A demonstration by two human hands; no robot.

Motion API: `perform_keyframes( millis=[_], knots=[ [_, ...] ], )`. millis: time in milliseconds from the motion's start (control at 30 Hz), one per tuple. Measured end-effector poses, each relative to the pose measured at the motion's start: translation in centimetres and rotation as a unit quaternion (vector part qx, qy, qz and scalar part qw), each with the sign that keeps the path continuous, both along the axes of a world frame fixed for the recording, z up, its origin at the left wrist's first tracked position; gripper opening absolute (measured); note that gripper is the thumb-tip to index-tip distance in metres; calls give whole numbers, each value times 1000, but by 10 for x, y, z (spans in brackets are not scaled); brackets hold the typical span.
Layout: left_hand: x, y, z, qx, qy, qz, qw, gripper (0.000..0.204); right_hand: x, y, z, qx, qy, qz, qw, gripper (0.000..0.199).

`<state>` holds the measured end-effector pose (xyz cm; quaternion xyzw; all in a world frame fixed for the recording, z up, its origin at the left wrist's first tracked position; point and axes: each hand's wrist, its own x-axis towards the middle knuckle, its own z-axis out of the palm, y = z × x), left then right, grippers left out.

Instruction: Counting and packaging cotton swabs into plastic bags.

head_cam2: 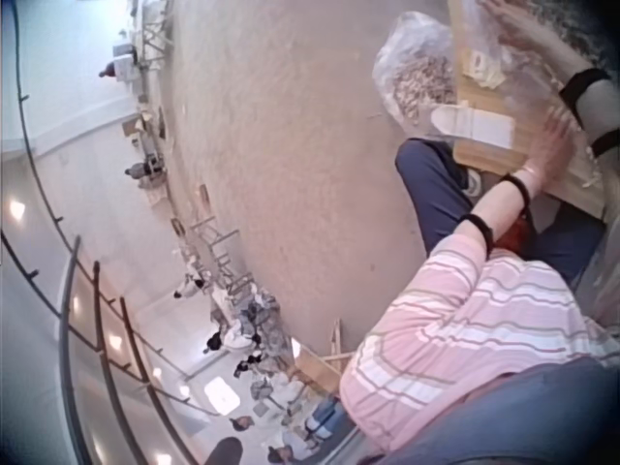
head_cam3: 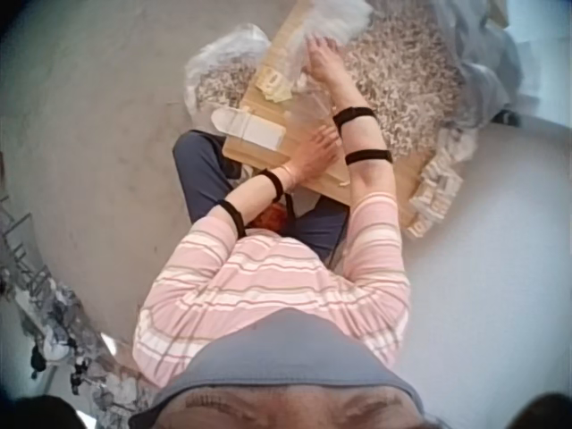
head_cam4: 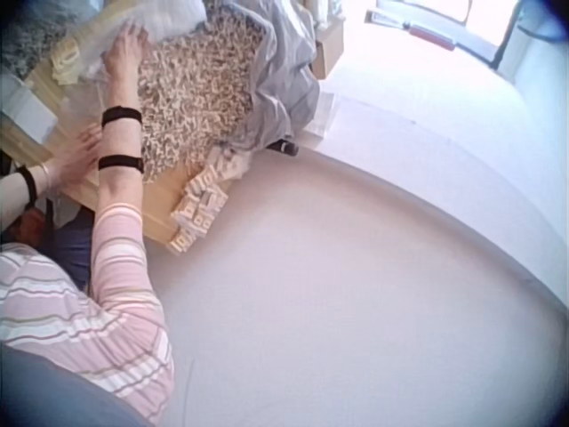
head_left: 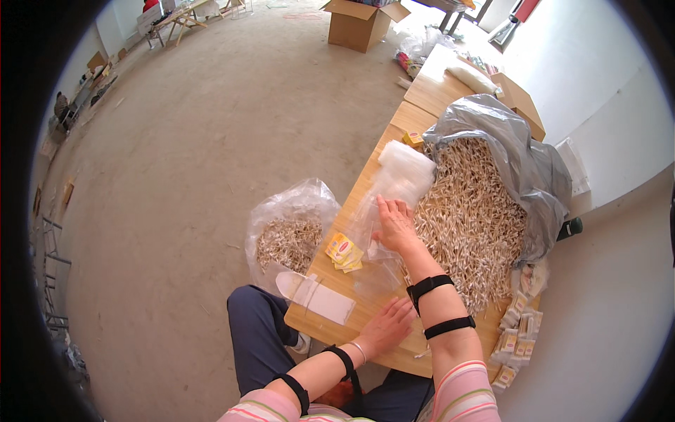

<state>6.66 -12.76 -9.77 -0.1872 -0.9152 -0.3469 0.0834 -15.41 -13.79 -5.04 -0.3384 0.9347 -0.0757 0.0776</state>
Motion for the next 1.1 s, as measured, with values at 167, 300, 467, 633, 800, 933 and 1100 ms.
perform_keyframes(
  millis=[167, 300, 467, 633, 800, 933, 1100],
  knots=[
    [2, -4, 0, 1, 2, 3, 1000, 45, -3, -6, 5, 10, -25, -44, 999, 98],
    [0, -2, 5, 9, -6, -5, 1000, 43, -19, 4, -11, -13, 34, -49, 998, 105],
    [1, -4, 6, 4, -15, -7, 1000, 44, -24, -2, -4, 25, 32, -88, 995, 110],
    [0, -3, 5, -10, -40, -16, 999, 45, -24, -6, 1, 48, 31, -106, 993, 110],
    [-1, -4, 6, 3, -12, -3, 1000, 37, -27, -10, -3, 68, -17, -117, 991, 107],
    [-1, -4, 5, 9, 0, 0, 1000, 42, -28, -4, -8, 10, -37, -160, 986, 81],
    [-1, -1, 3, 3, -5, -2, 1000, 44, -42, 19, -3, -90, -140, -193, 967, 47]
  ],
)
